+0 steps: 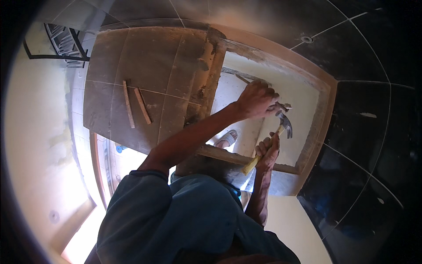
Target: The person uses a hammer to drive nails into a wooden frame positioned on a tiled floor. They repeatedly strike the nails to secure the frame, occasionally adjusting the nail's position with their hand.
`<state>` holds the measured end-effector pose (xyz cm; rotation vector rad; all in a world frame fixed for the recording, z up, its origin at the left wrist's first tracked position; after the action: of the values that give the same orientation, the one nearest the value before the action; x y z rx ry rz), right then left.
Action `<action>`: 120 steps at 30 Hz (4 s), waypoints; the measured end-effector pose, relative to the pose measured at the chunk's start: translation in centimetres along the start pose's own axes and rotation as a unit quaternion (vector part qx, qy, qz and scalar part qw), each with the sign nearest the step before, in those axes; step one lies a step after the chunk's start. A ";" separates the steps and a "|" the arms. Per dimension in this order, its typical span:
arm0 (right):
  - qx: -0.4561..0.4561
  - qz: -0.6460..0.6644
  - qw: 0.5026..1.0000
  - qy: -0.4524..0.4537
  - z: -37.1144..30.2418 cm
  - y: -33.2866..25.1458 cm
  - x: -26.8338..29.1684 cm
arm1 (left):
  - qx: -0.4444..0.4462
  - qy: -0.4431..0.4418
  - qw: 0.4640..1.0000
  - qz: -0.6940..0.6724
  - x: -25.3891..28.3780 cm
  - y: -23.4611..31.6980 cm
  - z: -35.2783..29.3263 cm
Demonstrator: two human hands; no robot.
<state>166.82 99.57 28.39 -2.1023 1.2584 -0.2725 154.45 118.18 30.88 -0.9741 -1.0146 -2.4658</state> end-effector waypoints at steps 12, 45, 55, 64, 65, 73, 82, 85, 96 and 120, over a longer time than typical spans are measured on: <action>-0.031 -0.020 0.999 0.007 -0.7 -0.1 -0.7 | 0.052 0.042 0.997 0.036 0.1 -6.3 3.1; 0.120 0.017 0.993 0.007 -2.9 -2.1 -7.4 | 0.022 0.059 0.990 0.123 -2.2 -7.3 1.3; 0.091 -0.006 0.996 -0.007 -2.2 -1.6 -7.1 | 0.032 0.081 0.987 0.133 -3.0 -7.5 1.4; 0.088 -0.017 0.995 -0.046 -1.4 -1.1 -6.6 | 0.026 0.071 0.986 0.148 -3.6 -7.9 0.9; 0.084 0.060 0.995 0.014 -1.6 -1.5 -7.3 | 0.024 0.066 0.987 0.145 -3.5 -7.9 0.8; 0.103 0.081 0.991 0.022 -0.7 -0.1 -6.6 | 0.009 0.053 0.988 0.146 -3.5 -7.8 0.4; 0.067 0.100 0.993 0.021 -0.1 1.2 -6.4 | -0.028 0.024 0.992 0.123 -3.1 -7.7 0.1; 0.000 -0.031 0.998 -0.049 -1.1 0.9 -7.2 | 0.027 0.025 0.982 0.186 -4.5 -9.2 -0.7; -0.006 -0.042 0.999 -0.030 -0.4 0.8 -4.8 | -0.113 -0.109 0.976 0.148 -1.7 -7.2 -4.4; 0.105 -0.085 0.990 -0.042 -5.0 -1.1 -5.4 | 0.092 0.066 0.991 0.077 0.0 -6.4 0.3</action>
<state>162.42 102.33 33.70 -2.0173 0.9594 -0.3701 151.44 122.88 27.80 -0.7881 -1.0587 -2.2330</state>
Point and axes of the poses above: each hand's wrist, its own z-axis towards the middle knuckle, its own x-axis out of the back of the hand, y = z × x, the point moved 1 cm from there along z, towards the middle knuckle, and after that the axes turned 14 degrees about y, right-handed, at the moved point
